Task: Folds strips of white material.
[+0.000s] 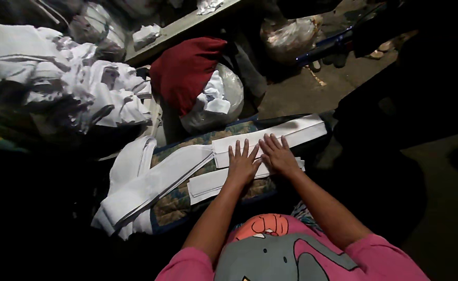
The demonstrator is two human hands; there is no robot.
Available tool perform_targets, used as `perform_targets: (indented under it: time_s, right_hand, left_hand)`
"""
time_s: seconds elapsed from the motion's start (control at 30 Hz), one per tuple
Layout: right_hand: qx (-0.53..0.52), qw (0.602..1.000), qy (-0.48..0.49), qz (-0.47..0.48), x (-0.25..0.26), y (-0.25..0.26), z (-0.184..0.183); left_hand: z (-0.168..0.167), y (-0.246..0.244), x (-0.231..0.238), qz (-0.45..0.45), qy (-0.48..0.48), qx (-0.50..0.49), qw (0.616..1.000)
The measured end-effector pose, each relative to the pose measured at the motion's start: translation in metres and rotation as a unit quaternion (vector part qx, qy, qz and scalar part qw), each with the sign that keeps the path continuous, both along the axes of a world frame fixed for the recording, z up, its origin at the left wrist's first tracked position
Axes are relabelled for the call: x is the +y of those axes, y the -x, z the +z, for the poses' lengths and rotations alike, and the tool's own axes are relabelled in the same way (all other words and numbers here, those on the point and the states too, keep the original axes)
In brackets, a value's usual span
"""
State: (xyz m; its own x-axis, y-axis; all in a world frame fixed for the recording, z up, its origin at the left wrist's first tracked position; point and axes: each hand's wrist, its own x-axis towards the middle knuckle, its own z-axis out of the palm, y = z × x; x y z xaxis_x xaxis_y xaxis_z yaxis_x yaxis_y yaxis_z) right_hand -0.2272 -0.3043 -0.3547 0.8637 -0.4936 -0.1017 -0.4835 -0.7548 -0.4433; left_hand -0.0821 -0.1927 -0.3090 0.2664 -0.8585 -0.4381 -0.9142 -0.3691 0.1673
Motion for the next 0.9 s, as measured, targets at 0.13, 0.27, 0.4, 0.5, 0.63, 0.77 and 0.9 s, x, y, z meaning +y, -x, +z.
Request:
perform_targets:
  time_s: [0.13, 0.27, 0.4, 0.5, 0.63, 0.77, 0.9]
  right_hand:
    - [0.007, 0.994, 0.073, -0.082, -0.039, 0.048, -0.007]
    - [0.018, 0.977, 0.080, -0.199, -0.068, 0.075, 0.008]
    - [-0.011, 0.978, 0.093, -0.187, -0.053, 0.064, 0.007]
    - [0.005, 0.986, 0.075, -0.151, -0.040, 0.056, -0.003]
    - [-0.067, 0.982, 0.077, -0.156, -0.037, 0.059, 0.008]
    - [-0.085, 0.991, -0.017, -0.106, -0.024, 0.075, 0.020]
    - [-0.082, 0.991, -0.017, -0.099, -0.013, 0.080, 0.012]
  left_hand:
    - [0.001, 0.000, 0.001, 0.005, -0.009, -0.009, 1.000]
    - [0.009, 0.008, -0.009, 0.030, -0.026, -0.001, 0.999]
    - [0.004, 0.031, -0.031, -0.004, 0.039, 0.027, 0.999]
    - [-0.009, 0.042, -0.043, -0.037, 0.032, 0.045, 0.998]
    - [-0.005, 0.033, -0.042, -0.050, 0.025, 0.086, 0.995]
    - [0.006, 0.011, -0.015, -0.044, 0.196, 0.139, 0.970]
    - [0.016, 0.004, 0.010, -0.051, 0.102, 0.142, 0.983]
